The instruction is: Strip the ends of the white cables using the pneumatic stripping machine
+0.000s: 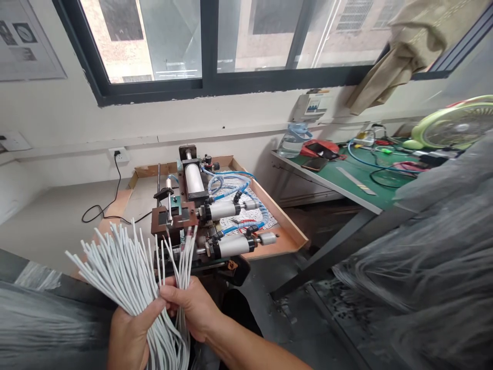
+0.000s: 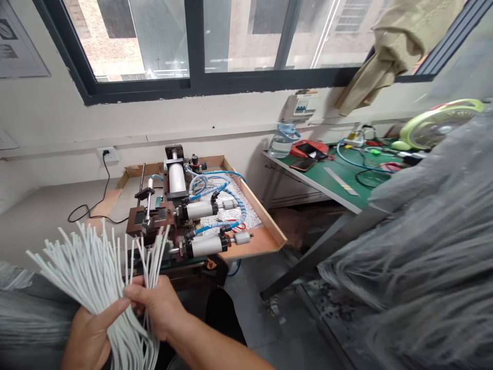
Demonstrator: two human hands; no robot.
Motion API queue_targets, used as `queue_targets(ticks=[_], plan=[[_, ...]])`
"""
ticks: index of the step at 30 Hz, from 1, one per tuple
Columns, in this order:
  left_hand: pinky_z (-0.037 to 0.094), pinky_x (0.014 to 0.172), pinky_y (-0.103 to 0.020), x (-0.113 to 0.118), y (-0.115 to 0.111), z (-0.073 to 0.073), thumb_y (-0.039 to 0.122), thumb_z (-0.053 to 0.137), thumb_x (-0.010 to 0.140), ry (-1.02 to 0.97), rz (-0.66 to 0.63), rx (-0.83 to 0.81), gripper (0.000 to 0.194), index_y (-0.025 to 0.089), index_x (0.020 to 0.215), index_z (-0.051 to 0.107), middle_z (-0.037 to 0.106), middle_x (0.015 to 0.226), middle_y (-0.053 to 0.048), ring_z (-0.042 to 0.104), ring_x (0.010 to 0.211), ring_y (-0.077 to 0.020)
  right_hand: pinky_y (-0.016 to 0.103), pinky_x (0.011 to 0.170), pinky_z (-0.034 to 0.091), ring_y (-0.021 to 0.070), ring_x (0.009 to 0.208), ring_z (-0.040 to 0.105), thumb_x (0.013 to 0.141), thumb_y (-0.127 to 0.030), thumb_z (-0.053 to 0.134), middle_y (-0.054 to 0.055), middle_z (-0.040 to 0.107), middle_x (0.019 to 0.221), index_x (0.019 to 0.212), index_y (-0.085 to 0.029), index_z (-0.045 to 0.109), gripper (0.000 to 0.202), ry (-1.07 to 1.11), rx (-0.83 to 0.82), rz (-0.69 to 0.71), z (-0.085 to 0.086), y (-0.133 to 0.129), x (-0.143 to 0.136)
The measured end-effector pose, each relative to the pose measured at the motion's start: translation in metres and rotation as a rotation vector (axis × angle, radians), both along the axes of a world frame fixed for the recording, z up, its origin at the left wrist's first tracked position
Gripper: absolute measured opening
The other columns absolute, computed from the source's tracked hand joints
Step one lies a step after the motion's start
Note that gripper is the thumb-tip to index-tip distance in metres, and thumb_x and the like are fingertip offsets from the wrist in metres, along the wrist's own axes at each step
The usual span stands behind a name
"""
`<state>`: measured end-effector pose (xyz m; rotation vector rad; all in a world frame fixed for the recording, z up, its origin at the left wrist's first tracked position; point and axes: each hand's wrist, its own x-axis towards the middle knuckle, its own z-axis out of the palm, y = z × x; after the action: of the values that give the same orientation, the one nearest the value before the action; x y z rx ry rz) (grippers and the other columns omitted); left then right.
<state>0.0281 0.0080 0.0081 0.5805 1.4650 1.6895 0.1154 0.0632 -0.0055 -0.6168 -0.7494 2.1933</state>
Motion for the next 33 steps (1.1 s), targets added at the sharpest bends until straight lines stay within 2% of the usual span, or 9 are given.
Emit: queue_targets(ticks=[4,8,11,16,21,23,26,29,33], plan=[[0.045,0.074,-0.033,0.001,0.001,0.002,0.017,0.073,0.046,-0.018,0.000,-0.043,0.033,0.013,0.079,0.066,0.068,0.078,-0.006,0.060,0.078,-0.0240,0.017,0.038,0.022,0.0039,0.038,0.035,0.053,-0.026,0.069,-0.004,0.045,0.042,0.055,-0.010,0.057,0.020,-0.076,0.025,-0.190,-0.001,-0.005,0.003],[0.048,0.065,-0.031,-0.003,-0.002,0.001,0.016,0.073,0.046,-0.093,0.035,-0.096,0.026,0.012,0.070,0.066,0.068,0.067,-0.006,0.061,0.065,-0.0214,0.017,0.037,0.020,0.0035,0.037,0.034,0.057,-0.029,0.066,-0.001,0.050,0.046,0.060,-0.009,0.059,0.021,-0.103,-0.030,-0.254,-0.003,0.001,0.001],[0.049,0.064,-0.030,-0.007,-0.003,-0.001,0.016,0.073,0.047,-0.134,0.058,-0.107,0.025,0.011,0.071,0.066,0.068,0.069,-0.007,0.061,0.066,-0.0214,0.017,0.037,0.020,0.0032,0.037,0.033,0.055,-0.029,0.066,-0.002,0.048,0.045,0.059,-0.008,0.060,0.022,-0.109,-0.103,-0.286,-0.003,0.006,-0.002],[0.050,0.063,-0.030,-0.012,0.000,-0.003,0.016,0.073,0.047,-0.146,0.077,-0.105,0.029,0.011,0.074,0.065,0.068,0.072,-0.008,0.062,0.068,-0.0230,0.017,0.036,0.019,0.0032,0.036,0.032,0.051,-0.030,0.069,-0.003,0.046,0.043,0.058,-0.008,0.060,0.025,-0.069,-0.202,-0.277,-0.002,0.013,-0.006],[0.050,0.053,-0.026,-0.009,0.000,-0.002,0.015,0.074,0.044,-0.101,0.127,-0.088,0.025,0.013,0.067,0.064,0.065,0.060,-0.002,0.059,0.053,-0.0169,0.018,0.036,0.023,0.0039,0.036,0.034,0.050,-0.031,0.070,-0.003,0.046,0.043,0.059,-0.008,0.059,0.027,-0.052,-0.247,-0.183,-0.001,0.015,-0.006],[0.049,0.053,-0.026,-0.008,0.000,-0.003,0.015,0.073,0.045,-0.060,0.105,-0.062,0.024,0.014,0.067,0.063,0.064,0.057,0.000,0.058,0.052,-0.0161,0.018,0.037,0.023,0.0046,0.037,0.036,0.050,-0.031,0.071,-0.003,0.047,0.044,0.060,-0.009,0.058,0.027,-0.018,-0.202,-0.099,-0.003,0.013,-0.005],[0.048,0.063,-0.028,-0.007,0.000,-0.004,0.015,0.071,0.049,0.009,0.020,-0.023,0.026,0.015,0.074,0.065,0.067,0.067,-0.001,0.060,0.066,-0.0199,0.019,0.038,0.024,0.0059,0.039,0.039,0.050,-0.027,0.071,-0.001,0.050,0.046,0.059,-0.009,0.058,0.023,-0.004,-0.037,-0.006,-0.005,0.007,-0.004],[0.045,0.074,-0.031,-0.006,0.000,-0.006,0.015,0.070,0.052,0.049,-0.056,-0.035,0.030,0.015,0.081,0.066,0.068,0.078,-0.004,0.059,0.080,-0.0238,0.019,0.040,0.024,0.0054,0.039,0.038,0.050,-0.023,0.070,-0.001,0.049,0.044,0.057,-0.009,0.059,0.020,-0.079,0.050,-0.086,-0.005,0.000,-0.001],[0.046,0.072,-0.034,-0.005,-0.002,-0.005,0.017,0.071,0.049,-0.004,-0.042,-0.078,0.027,0.013,0.076,0.066,0.068,0.075,-0.006,0.060,0.073,-0.0243,0.019,0.040,0.021,0.0043,0.039,0.034,0.058,-0.028,0.066,-0.003,0.047,0.045,0.058,-0.010,0.057,0.020,-0.069,0.044,-0.215,-0.003,-0.003,0.003]])
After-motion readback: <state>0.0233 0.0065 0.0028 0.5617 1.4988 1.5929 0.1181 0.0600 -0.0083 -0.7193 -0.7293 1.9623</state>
